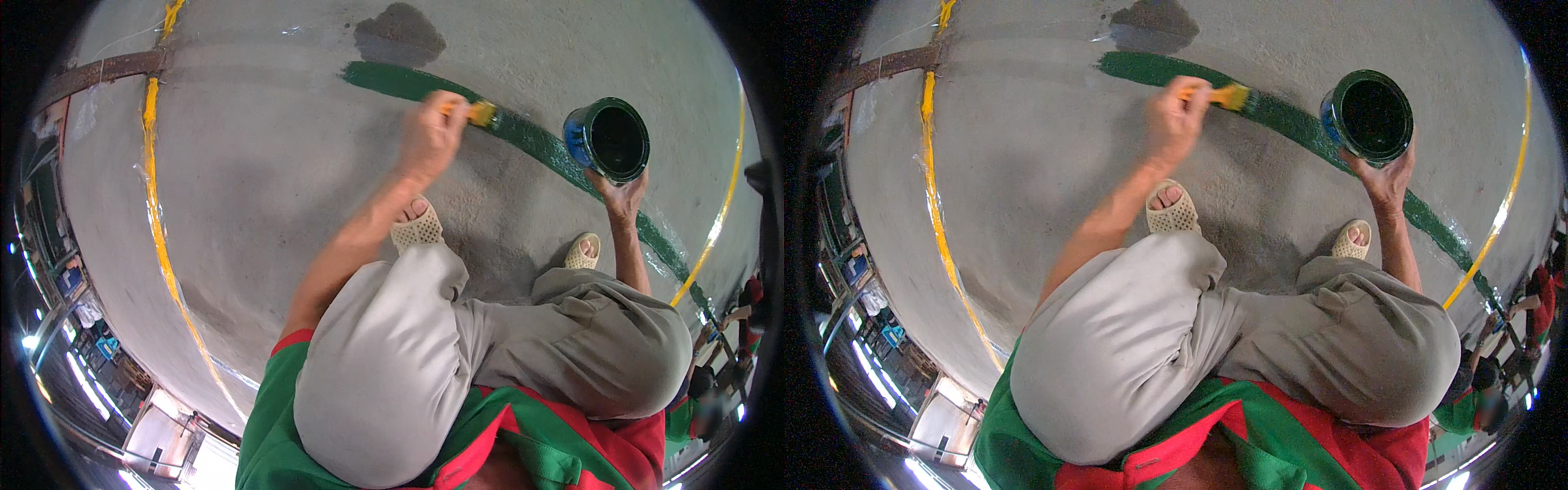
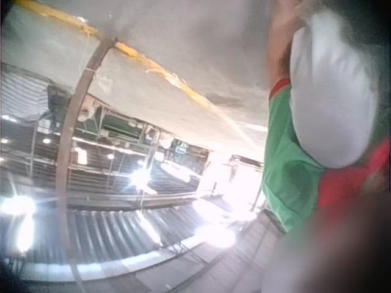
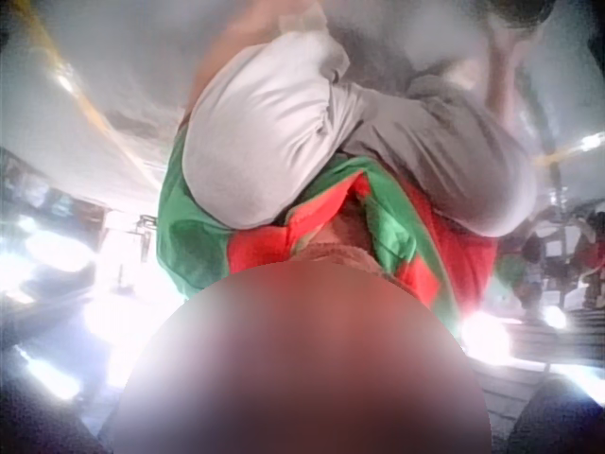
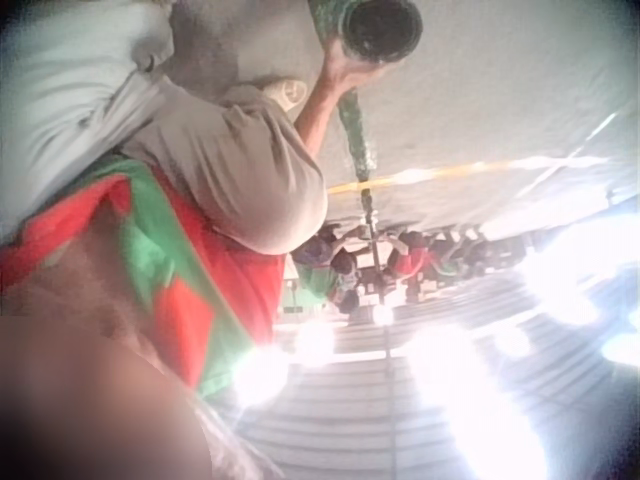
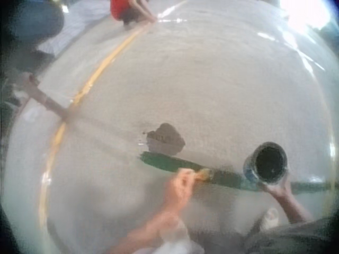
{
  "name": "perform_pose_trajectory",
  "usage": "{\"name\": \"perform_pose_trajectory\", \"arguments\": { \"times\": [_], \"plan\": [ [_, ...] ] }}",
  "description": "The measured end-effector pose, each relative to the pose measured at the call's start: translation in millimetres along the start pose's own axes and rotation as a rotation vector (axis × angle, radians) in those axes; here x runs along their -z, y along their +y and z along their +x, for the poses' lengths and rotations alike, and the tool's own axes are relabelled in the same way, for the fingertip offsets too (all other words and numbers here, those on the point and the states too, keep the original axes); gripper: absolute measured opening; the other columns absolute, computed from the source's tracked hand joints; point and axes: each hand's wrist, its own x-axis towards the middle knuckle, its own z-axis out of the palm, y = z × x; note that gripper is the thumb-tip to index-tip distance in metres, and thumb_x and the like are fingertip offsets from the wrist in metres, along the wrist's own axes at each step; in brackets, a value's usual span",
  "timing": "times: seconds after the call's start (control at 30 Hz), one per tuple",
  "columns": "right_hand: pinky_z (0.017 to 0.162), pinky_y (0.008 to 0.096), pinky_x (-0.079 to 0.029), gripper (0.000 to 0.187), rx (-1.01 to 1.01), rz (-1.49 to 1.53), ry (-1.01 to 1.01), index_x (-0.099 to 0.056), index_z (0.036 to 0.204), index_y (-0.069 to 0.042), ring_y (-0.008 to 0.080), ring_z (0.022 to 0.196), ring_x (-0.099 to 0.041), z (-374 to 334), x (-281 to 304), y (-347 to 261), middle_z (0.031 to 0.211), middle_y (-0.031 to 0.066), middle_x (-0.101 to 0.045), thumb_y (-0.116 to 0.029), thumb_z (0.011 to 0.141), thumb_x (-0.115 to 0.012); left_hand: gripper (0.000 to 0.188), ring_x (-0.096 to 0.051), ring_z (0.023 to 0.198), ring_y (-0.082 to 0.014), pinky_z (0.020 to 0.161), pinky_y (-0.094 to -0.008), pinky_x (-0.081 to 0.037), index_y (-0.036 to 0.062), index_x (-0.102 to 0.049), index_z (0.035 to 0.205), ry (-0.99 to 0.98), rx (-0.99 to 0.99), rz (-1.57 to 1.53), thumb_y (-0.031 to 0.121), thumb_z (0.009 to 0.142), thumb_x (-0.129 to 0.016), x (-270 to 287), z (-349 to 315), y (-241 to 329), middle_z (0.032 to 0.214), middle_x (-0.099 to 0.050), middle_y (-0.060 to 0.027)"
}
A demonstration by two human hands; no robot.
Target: The person kneels and paints a green line on a concrete floor using a paintbrush and a paint can. They repeatedly dip the brush into the can and extend the line along the floor surface.
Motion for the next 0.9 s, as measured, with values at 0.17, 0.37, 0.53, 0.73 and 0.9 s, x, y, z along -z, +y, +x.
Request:
{"name": "perform_pose_trajectory", "arguments": {
  "times": [0.17,0.37,0.53,0.73,0.9],
  "plan": [
    [0.109,0.0413,-0.052,0.095,0.02,-0.056,0.005,-0.052,0.144,-0.004,0.0266,0.124,-0.066,1,-1,1,0.134,0.0131,-0.065,-0.032,0.067,-0.099,0.039,-0.057,0.07,-0.0074,0.059,-0.0295,-0.045,0.0059,-0.075,0.111,0.214,0.075,0.311,0.042,0.108,-0.061,104,27,-42,0.078,-0.065,0.0006],
    [0.109,0.0419,-0.052,0.094,-0.031,-0.019,0.02,-0.052,0.144,-0.004,0.027,0.124,-0.065,1,-2,-2,0.135,0.0136,-0.065,-0.035,0.068,-0.099,0.024,-0.067,0.073,-0.0193,0.062,-0.0333,-0.053,0.0052,-0.073,0.11,0.247,-0.329,0.849,0.027,0.108,-0.063,157,44,-42,0.092,-0.073,-0.007],
    [0.108,0.041,-0.052,0.093,-0.013,-0.038,0.038,-0.053,0.142,-0.004,0.0263,0.123,-0.066,1,2,0,0.134,0.013,-0.066,-0.032,0.067,-0.099,0.012,-0.068,0.079,-0.0208,0.066,-0.0346,-0.057,0.0051,-0.07,0.1,-0.009,-0.52,0.961,0.016,0.101,-0.066,73,21,-19,0.09,-0.068,-0.0083],
    [0.106,0.0404,-0.053,0.091,-0.028,-0.125,0.084,-0.055,0.14,-0.004,0.0259,0.119,-0.068,1,4,-6,0.13,0.0125,-0.068,-0.031,0.065,-0.099,0.008,-0.069,0.083,-0.0241,0.066,-0.0356,-0.058,0.0029,-0.069,0.097,-0.225,-0.708,0.559,0.01,0.093,-0.069,-40,-17,38,0.093,-0.067,-0.0113],
    [0.104,0.0398,-0.054,0.089,-0.053,-0.046,0.097,-0.057,0.138,-0.003,0.0251,0.118,-0.068,-3,11,-9,0.13,0.0119,-0.069,-0.032,0.065,-0.099,0.012,-0.07,0.083,-0.0262,0.069,-0.0383,-0.059,0.0007,-0.068,0.099,-0.218,-0.533,0.154,0.013,0.096,-0.07,-79,-28,52,0.094,-0.068,-0.0137]
  ]
}}
